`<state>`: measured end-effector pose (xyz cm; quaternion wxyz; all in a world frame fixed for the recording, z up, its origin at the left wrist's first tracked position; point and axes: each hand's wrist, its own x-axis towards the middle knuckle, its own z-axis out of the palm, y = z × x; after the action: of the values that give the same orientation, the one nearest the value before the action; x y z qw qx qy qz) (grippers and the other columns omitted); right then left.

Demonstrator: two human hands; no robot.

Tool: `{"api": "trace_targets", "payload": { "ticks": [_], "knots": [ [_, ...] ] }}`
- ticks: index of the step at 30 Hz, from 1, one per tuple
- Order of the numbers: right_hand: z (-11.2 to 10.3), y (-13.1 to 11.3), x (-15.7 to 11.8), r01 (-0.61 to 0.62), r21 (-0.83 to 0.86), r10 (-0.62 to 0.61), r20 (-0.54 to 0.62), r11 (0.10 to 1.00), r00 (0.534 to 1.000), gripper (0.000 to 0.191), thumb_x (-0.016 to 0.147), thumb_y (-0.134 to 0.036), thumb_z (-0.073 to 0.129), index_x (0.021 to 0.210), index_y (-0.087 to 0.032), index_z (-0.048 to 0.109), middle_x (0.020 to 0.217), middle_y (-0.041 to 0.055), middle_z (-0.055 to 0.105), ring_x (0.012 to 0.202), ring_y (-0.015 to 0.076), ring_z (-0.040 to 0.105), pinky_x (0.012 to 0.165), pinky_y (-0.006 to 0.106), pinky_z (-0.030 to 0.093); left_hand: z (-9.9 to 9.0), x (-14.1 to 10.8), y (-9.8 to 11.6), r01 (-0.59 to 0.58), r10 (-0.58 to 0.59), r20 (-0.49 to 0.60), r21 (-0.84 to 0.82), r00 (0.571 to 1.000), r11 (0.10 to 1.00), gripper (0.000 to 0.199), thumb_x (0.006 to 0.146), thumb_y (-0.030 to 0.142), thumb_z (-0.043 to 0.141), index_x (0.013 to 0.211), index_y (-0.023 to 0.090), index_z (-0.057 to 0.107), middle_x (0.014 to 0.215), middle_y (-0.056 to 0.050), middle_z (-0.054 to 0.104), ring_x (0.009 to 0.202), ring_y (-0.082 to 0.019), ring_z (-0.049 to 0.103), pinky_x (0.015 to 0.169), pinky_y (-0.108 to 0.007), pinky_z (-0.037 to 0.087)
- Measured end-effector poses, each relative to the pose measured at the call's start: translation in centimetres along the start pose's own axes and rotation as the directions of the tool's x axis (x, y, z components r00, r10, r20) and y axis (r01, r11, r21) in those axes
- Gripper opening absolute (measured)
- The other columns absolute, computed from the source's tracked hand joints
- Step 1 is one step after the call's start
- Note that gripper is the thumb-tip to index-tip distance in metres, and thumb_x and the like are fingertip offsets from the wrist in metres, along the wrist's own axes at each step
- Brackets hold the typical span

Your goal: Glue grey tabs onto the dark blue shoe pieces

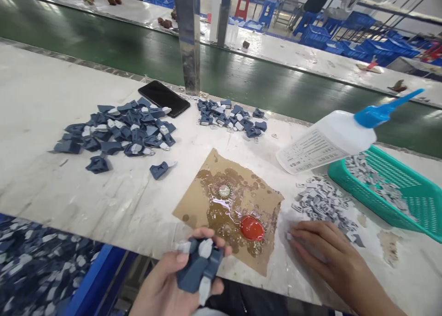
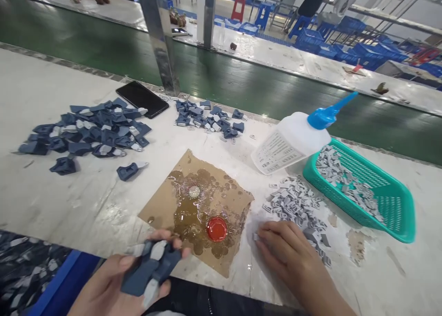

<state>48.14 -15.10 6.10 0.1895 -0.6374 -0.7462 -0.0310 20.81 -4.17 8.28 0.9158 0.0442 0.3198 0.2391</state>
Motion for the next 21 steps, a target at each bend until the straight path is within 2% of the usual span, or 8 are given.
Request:
{"api": "trace_targets", "payload": {
  "ticks": [3, 5, 7, 9, 12, 15, 18, 21],
  "knots": [
    [0.0, 0.0, 0.5, 0.016, 0.002, -0.015, -0.036, 1.0, 0.999, 0.017, 0.089, -0.032, 0.051, 0.087, -0.023, 0.065, 0.084, 0.0025, 0.067, 0.076, 0.0134, 0.064, 0.068, 0.026, 0.051, -0.6, 0.0, -0.3, 0.008, -0.006, 0.036, -0.055, 0.999, 0.998, 0.031, 0.075, 0.014, 0.056, 0.102, 0.013, 0.07, 0.111, -0.011, 0.069, 0.117, -0.029, 0.053, 0.091, -0.037, 0.05],
    [-0.2, -0.2, 0.9, 0.02, 0.002, -0.02, -0.051, 1.0, 0.998, 0.021, 0.089, -0.034, 0.049, 0.083, -0.023, 0.066, 0.081, 0.0015, 0.067, 0.072, 0.0127, 0.065, 0.064, 0.025, 0.052, -1.0, 0.0, -0.6, -0.014, 0.015, 0.044, -0.024, 0.999, 1.0, 0.033, 0.074, 0.013, 0.06, 0.106, 0.016, 0.068, 0.115, -0.008, 0.068, 0.119, -0.029, 0.052, 0.095, -0.039, 0.048],
    [-0.6, -0.7, 1.3, -0.009, 0.019, 0.01, -0.069, 1.0, 0.998, 0.019, 0.087, -0.035, 0.052, 0.081, -0.023, 0.066, 0.079, 0.0016, 0.067, 0.071, 0.0132, 0.065, 0.062, 0.025, 0.052, -1.4, 0.3, -0.9, -0.039, 0.038, 0.057, 0.017, 0.998, 0.999, 0.032, 0.074, 0.017, 0.066, 0.106, 0.021, 0.068, 0.112, -0.005, 0.069, 0.116, -0.028, 0.054, 0.086, -0.036, 0.054],
    [-1.2, -1.5, 1.9, -0.063, 0.052, 0.068, -0.104, 0.997, 0.992, 0.016, 0.084, -0.036, 0.055, 0.08, -0.023, 0.064, 0.08, 0.0025, 0.065, 0.071, 0.0141, 0.064, 0.061, 0.025, 0.053, -1.7, 0.5, -1.2, -0.067, 0.062, 0.09, 0.054, 0.994, 0.996, 0.029, 0.075, 0.023, 0.068, 0.104, 0.025, 0.067, 0.1, -0.004, 0.071, 0.105, -0.025, 0.061, 0.064, -0.027, 0.057],
    [-1.9, -2.8, 3.2, -0.091, 0.082, 0.1, -0.112, 0.992, 0.989, 0.014, 0.083, -0.036, 0.057, 0.08, -0.023, 0.063, 0.082, 0.0034, 0.064, 0.072, 0.0143, 0.064, 0.06, 0.024, 0.052, -2.2, 0.5, -1.5, -0.12, 0.108, 0.15, 0.074, 0.983, 0.99, 0.019, 0.081, 0.033, 0.06, 0.096, 0.023, 0.066, 0.082, -0.004, 0.067, 0.082, -0.018, 0.062, 0.04, -0.013, 0.042],
    [-2.2, -4.1, 4.8, -0.054, 0.1, 0.066, -0.12, 0.993, 0.991, 0.012, 0.082, -0.033, 0.057, 0.079, -0.023, 0.063, 0.08, 0.0037, 0.064, 0.07, 0.0147, 0.064, 0.057, 0.024, 0.052, -2.6, 0.1, -1.5, -0.104, 0.101, 0.189, 0.008, 0.977, 0.995, 0.026, 0.079, 0.04, 0.056, 0.087, 0.017, 0.065, 0.076, -0.007, 0.063, 0.076, -0.017, 0.056, 0.041, -0.013, 0.037],
    [-1.8, -4.9, 6.2, -0.025, 0.115, 0.04, -0.126, 0.993, 0.991, 0.008, 0.082, -0.028, 0.057, 0.08, -0.023, 0.063, 0.079, 0.0039, 0.065, 0.071, 0.0156, 0.064, 0.06, 0.026, 0.052, -3.0, -0.4, -1.4, -0.046, 0.063, 0.2, -0.086, 0.978, 0.995, 0.037, 0.076, 0.045, 0.051, 0.088, 0.013, 0.065, 0.075, -0.01, 0.061, 0.081, -0.021, 0.055, 0.044, -0.017, 0.04],
    [-1.3, -5.1, 6.8, -0.01, 0.113, 0.022, -0.11, 0.994, 0.994, 0.005, 0.082, -0.023, 0.058, 0.082, -0.023, 0.063, 0.079, 0.0041, 0.065, 0.074, 0.0159, 0.063, 0.062, 0.028, 0.052, -3.3, -0.7, -1.4, -0.012, 0.032, 0.185, -0.104, 0.982, 0.994, 0.035, 0.078, 0.043, 0.05, 0.088, 0.014, 0.066, 0.076, -0.01, 0.061, 0.087, -0.023, 0.057, 0.051, -0.018, 0.043]
  ]
}}
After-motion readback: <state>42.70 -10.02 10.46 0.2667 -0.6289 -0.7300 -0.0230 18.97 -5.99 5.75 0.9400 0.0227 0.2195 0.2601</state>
